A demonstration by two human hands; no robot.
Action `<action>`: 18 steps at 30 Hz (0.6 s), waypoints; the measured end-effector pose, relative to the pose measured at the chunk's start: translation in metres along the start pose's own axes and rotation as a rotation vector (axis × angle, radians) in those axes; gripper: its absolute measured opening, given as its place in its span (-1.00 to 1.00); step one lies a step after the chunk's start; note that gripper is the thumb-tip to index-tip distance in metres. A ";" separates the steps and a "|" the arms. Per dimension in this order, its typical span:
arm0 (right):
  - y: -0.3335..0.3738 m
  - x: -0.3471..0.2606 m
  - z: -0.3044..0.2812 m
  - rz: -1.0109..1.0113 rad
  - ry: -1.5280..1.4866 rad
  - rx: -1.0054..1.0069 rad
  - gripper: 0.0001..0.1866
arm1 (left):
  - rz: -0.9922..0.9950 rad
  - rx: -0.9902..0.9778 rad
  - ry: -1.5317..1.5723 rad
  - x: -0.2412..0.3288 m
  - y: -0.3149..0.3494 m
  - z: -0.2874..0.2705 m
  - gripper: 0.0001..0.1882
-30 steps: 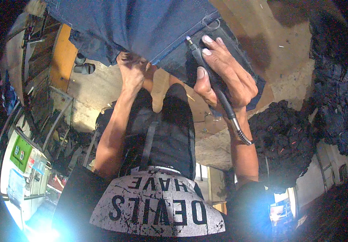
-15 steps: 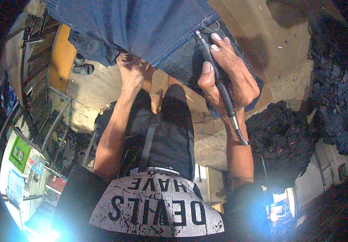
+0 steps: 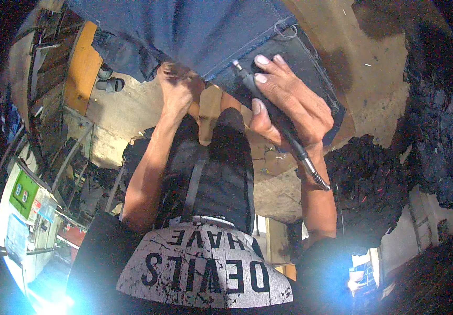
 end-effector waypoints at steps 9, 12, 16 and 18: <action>0.002 -0.006 0.010 -0.086 -0.056 -0.137 -0.77 | -0.041 -0.028 -0.054 -0.013 -0.002 -0.004 -0.72; 0.001 -0.008 0.012 -0.101 -0.057 -0.163 -0.77 | -0.071 -0.029 -0.136 -0.012 -0.002 -0.006 -0.69; 0.000 -0.011 0.012 -0.097 -0.056 -0.164 -0.76 | -0.078 -0.009 -0.047 -0.005 0.000 -0.003 -0.60; 0.000 -0.011 0.012 -0.099 -0.052 -0.161 -0.76 | -0.043 -0.005 0.023 -0.001 0.002 0.000 -0.55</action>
Point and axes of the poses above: each hand's wrist, its own y-axis away from the middle knuckle, its own z-axis out of the palm, x = y × z, the point moved 6 cm from there along -y, towards the middle knuckle, and after that the axes turned 6 degrees about x, right-handed, at the moved point
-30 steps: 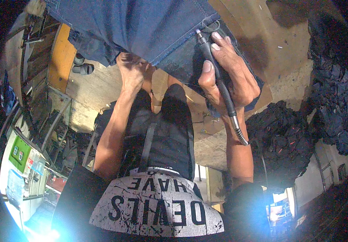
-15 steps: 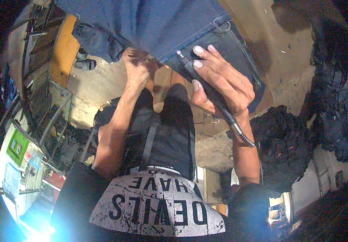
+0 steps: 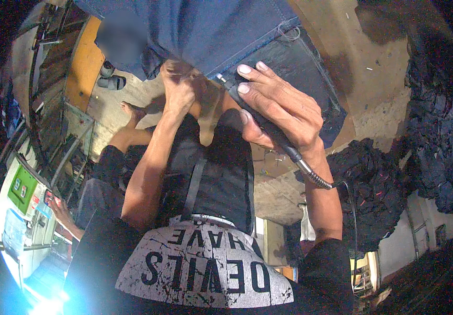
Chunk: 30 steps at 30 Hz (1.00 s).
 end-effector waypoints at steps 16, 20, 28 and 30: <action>0.035 0.004 -0.075 0.672 -0.089 0.910 -0.46 | -0.042 -0.329 -0.221 0.050 0.017 -0.049 -0.39; 0.036 -0.050 -0.077 0.650 -0.124 0.873 -0.58 | 0.312 0.156 -0.299 0.187 -0.008 -0.120 -0.21; 0.040 -0.011 -0.017 0.463 0.347 0.655 -0.50 | 0.469 0.075 -0.902 0.244 -0.123 -0.052 0.30; 0.013 0.024 -0.002 0.423 0.287 0.656 -0.53 | 0.481 0.049 -0.918 0.230 -0.145 -0.042 0.12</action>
Point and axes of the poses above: each hand's wrist, its own y-axis away from the middle knuckle, its own z-axis out of the palm, x = y × z, the point moved 6 cm from there along -y, towards the middle knuckle, and after that the axes turned 6 degrees about x, right-handed, at the moved point
